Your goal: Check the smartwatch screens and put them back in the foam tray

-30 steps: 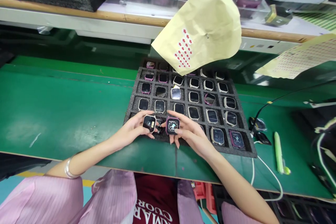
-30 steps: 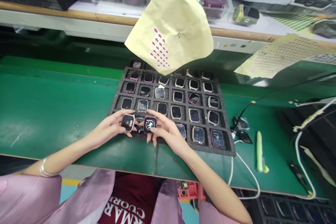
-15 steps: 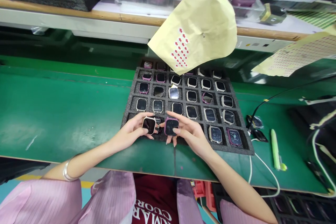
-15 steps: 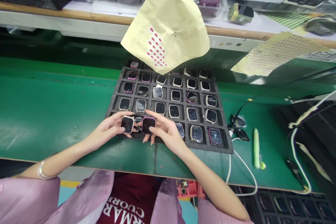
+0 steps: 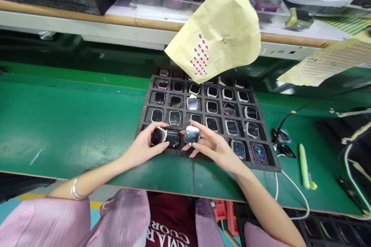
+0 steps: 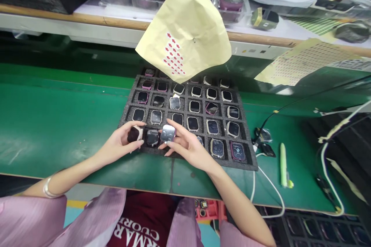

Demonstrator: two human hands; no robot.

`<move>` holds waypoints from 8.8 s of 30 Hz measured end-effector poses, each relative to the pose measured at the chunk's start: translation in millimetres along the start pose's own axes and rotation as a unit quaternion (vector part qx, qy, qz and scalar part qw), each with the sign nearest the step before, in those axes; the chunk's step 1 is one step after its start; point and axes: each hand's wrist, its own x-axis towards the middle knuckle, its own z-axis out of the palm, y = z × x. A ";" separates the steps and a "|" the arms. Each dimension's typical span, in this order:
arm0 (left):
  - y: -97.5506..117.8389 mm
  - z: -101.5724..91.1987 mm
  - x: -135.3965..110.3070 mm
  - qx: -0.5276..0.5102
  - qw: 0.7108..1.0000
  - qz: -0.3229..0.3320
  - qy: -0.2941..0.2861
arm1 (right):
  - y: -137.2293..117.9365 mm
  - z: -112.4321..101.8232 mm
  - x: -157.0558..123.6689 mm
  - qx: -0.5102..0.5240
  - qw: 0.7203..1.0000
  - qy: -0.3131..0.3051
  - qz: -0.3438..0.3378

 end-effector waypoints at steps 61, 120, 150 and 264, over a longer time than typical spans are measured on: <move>15.3 -4.6 -8.6 0.070 0.997 0.045 0.003 | 4.1 10.7 -3.1 0.033 0.998 0.048 -0.025; 7.5 3.5 -7.2 0.046 0.996 -0.026 -0.065 | 16.3 5.4 0.4 0.081 0.997 -0.010 -0.009; 9.5 -5.2 -5.9 0.066 0.996 0.013 -0.063 | 10.2 4.2 0.5 0.077 0.996 0.032 -0.004; 12.4 -0.7 -10.1 0.063 0.997 0.035 -0.031 | 2.4 12.7 -4.9 0.045 0.997 0.044 -0.038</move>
